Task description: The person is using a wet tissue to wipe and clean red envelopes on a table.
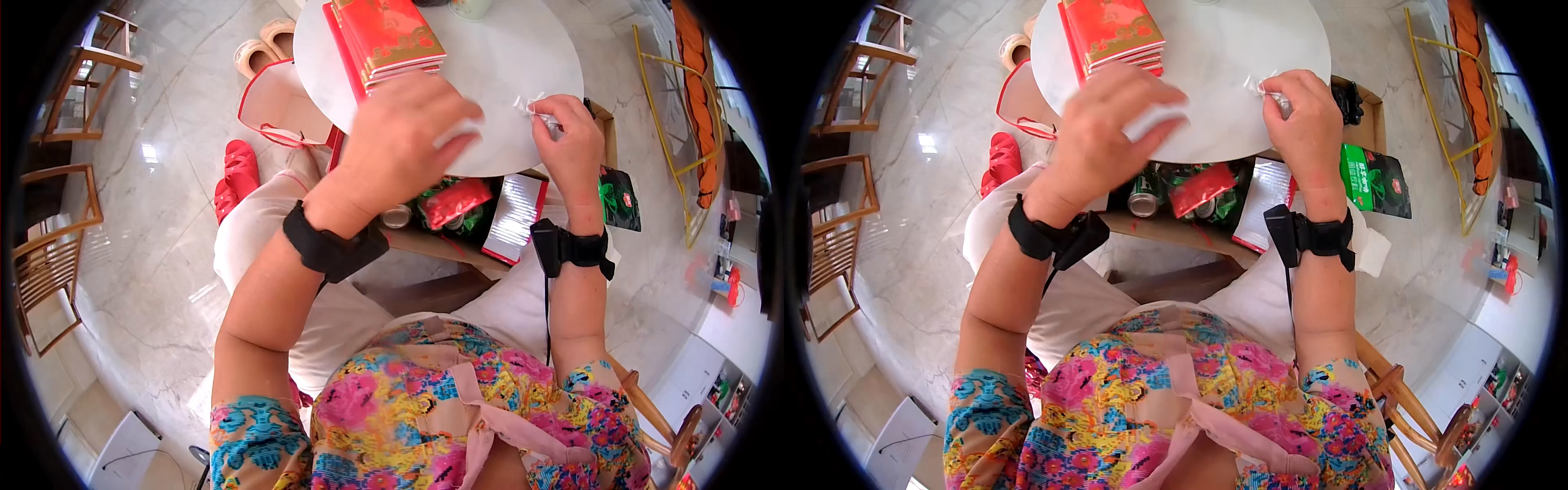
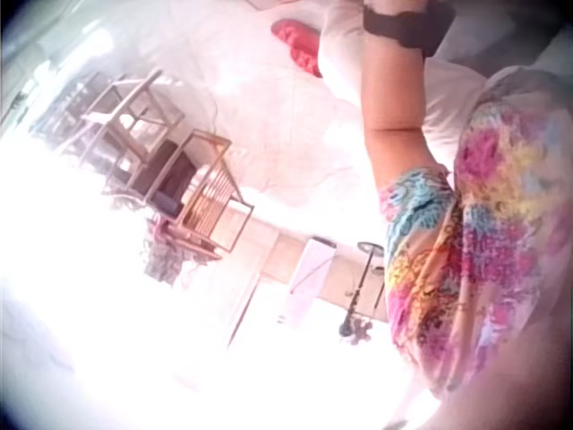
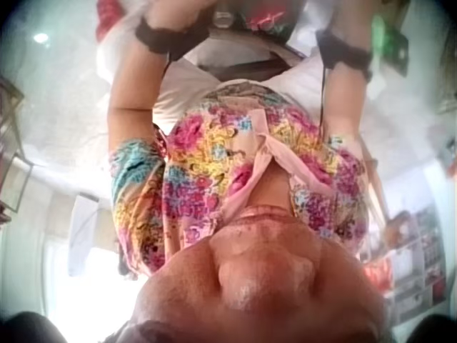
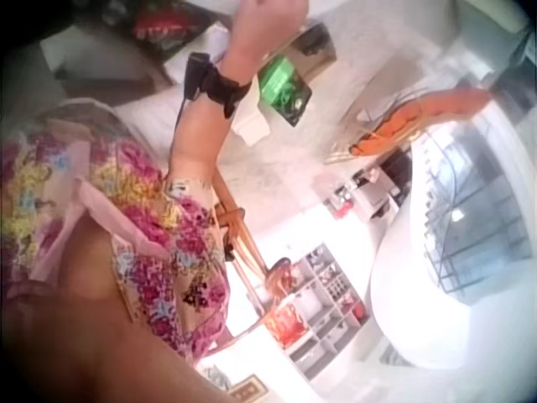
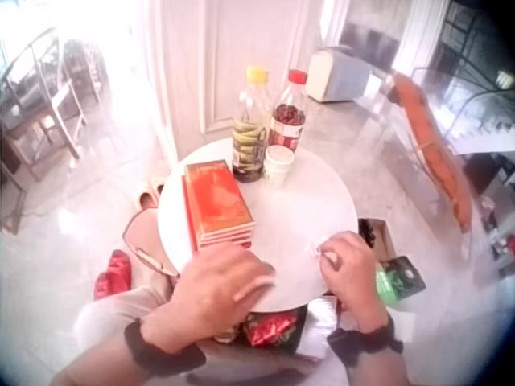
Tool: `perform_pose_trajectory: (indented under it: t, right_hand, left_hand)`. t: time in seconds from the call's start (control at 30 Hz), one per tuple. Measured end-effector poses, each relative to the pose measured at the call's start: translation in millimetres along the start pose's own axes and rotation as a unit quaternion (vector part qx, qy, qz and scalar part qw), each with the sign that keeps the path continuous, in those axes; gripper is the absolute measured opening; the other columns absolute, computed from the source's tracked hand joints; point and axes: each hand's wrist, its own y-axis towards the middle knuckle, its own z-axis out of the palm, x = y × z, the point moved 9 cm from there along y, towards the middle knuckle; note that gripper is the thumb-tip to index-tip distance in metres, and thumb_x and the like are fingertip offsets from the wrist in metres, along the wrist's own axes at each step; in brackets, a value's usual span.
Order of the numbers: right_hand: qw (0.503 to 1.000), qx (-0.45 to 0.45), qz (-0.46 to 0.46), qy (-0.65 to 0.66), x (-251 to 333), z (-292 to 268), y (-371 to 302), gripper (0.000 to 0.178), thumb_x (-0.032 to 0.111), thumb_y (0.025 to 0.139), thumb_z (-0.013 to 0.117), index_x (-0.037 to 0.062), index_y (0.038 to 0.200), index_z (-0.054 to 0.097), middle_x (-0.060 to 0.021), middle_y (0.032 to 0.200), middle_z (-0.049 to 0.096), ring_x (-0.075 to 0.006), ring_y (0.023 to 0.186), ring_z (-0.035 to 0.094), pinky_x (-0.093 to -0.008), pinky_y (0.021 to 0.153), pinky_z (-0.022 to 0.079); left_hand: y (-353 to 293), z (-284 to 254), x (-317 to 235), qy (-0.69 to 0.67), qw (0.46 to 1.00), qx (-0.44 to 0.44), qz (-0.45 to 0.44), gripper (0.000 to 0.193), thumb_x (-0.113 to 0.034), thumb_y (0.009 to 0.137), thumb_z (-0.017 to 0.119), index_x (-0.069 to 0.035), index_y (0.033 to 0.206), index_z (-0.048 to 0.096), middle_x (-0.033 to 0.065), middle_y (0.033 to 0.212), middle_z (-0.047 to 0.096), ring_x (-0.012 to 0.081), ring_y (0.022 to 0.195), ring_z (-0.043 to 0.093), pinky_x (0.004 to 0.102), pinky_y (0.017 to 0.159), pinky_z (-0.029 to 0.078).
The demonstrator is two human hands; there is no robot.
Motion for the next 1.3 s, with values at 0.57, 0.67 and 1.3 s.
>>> perform_pose_trajectory:
  t: [0.57, 0.67, 1.3]
  right_hand:
    - [0.999, -0.018, -0.034, -0.013, 7, -4, -2, 0.013, 0.004, 0.077, 0.073, 0.0084, 0.089, 0.072, -0.0054, 0.095, 0.068, -0.027, 0.089, 0.066, -0.0364, 0.076, 0.054]
    - [0.998, -0.026, -0.045, -0.019, 8, -6, -2, 0.012, 0.004, 0.077, 0.073, 0.0082, 0.088, 0.072, -0.0056, 0.095, 0.068, -0.0271, 0.089, 0.066, -0.0363, 0.076, 0.054]
    - [0.984, -0.164, -0.017, 0.06, 10, -36, -2, 0.016, 0.003, 0.077, 0.076, 0.008, 0.091, 0.073, -0.0048, 0.099, 0.071, -0.0248, 0.086, 0.069, -0.0326, 0.073, 0.056]
  left_hand:
    - [-5, -46, 34, 0.237, 0.941, -0.191, -0.149, 0.022, -0.016, 0.09, 0.07, -0.01, 0.11, 0.073, 0.0048, 0.112, 0.071, 0.0293, 0.103, 0.067, 0.0411, 0.086, 0.055]
    - [-4, -44, 30, 0.234, 0.947, -0.185, -0.123, 0.018, -0.014, 0.09, 0.07, -0.009, 0.106, 0.074, 0.0044, 0.106, 0.073, 0.0279, 0.096, 0.069, 0.0394, 0.08, 0.056]
    - [6, 14, -14, 0.083, 0.993, -0.046, 0.064, 0.018, -0.002, 0.079, 0.064, -0.005, 0.096, 0.064, 0.0069, 0.101, 0.065, 0.0275, 0.095, 0.065, 0.038, 0.081, 0.055]
